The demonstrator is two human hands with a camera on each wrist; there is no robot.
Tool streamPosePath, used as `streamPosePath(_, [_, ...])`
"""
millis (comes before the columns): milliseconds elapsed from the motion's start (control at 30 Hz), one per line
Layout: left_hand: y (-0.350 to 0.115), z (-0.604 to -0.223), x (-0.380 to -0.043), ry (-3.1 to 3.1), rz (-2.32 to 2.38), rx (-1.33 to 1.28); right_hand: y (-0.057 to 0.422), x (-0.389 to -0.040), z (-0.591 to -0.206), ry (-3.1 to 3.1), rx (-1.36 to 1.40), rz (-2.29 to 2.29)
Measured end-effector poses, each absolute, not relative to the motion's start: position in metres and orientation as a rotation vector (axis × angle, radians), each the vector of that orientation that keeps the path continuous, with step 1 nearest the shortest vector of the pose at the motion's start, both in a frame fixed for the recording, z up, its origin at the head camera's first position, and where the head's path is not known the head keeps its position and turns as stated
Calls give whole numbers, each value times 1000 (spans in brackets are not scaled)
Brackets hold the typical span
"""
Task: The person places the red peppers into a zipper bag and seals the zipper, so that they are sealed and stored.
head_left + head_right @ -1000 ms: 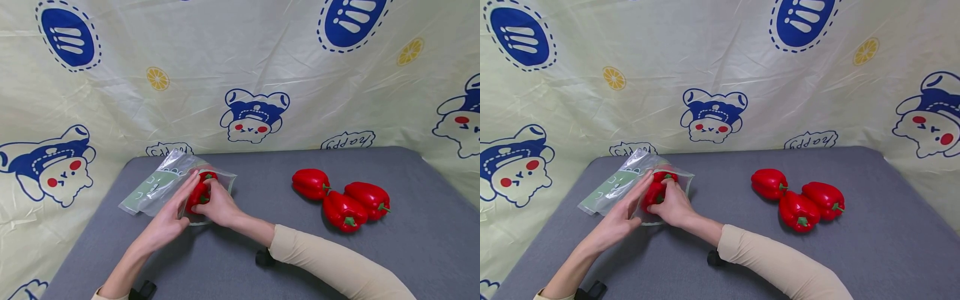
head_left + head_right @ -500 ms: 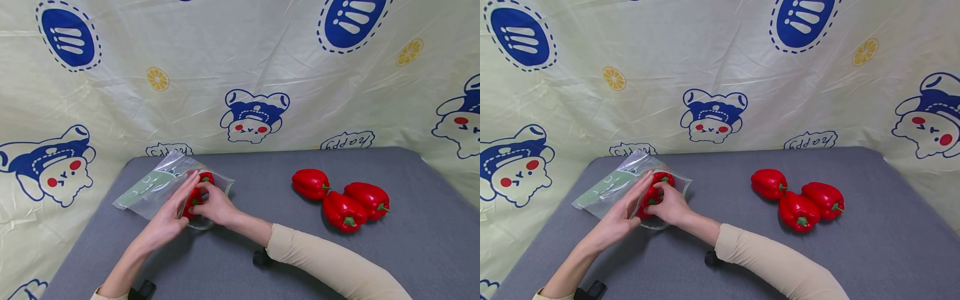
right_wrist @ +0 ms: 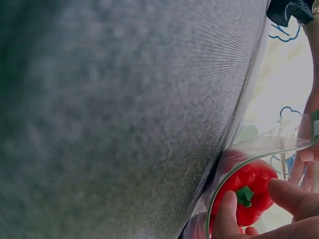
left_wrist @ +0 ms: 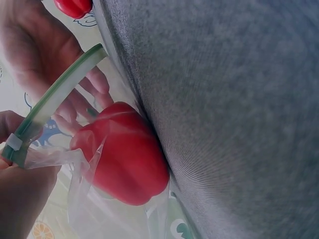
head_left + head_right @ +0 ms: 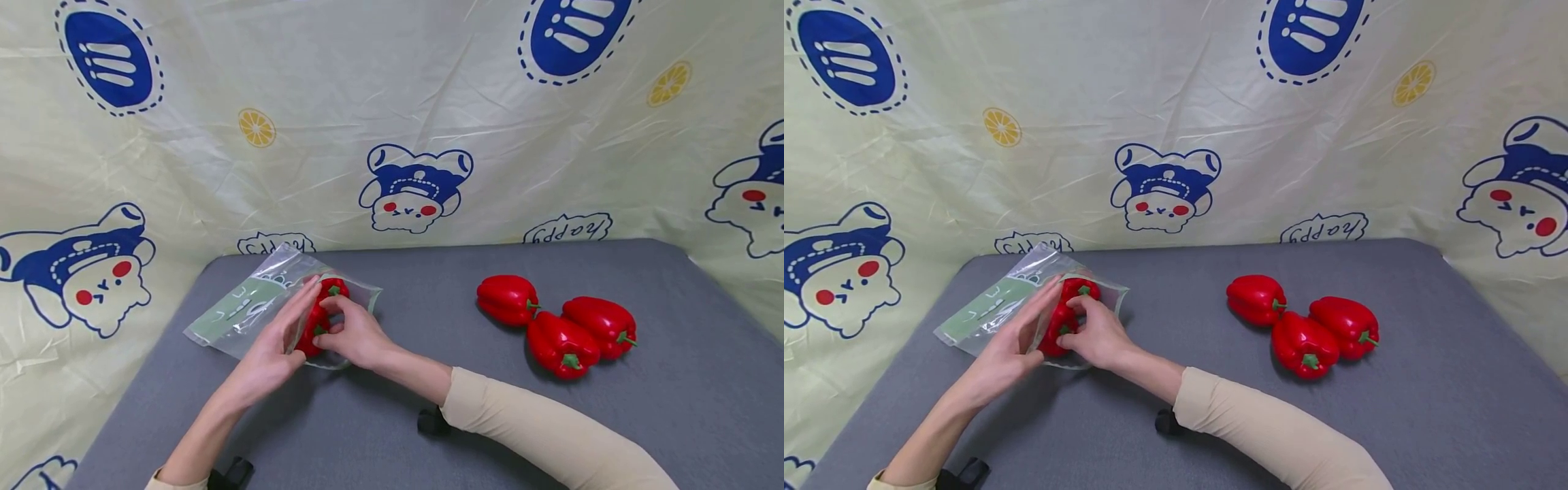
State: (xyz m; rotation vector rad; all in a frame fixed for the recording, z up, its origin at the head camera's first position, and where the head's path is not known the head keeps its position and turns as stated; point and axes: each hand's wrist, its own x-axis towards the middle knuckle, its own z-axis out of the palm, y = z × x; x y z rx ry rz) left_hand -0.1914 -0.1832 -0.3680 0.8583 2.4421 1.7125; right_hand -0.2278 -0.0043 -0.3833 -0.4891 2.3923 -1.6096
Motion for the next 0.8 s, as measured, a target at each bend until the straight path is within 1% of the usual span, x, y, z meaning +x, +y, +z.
streamPosePath(300, [-184, -366, -193, 2443, 1735, 867, 5, -220, -379, 2354, -494, -1655])
streamPosePath(800, [-183, -365, -191, 2492, 1704, 796, 40, -199, -360, 2355, -564, -1657])
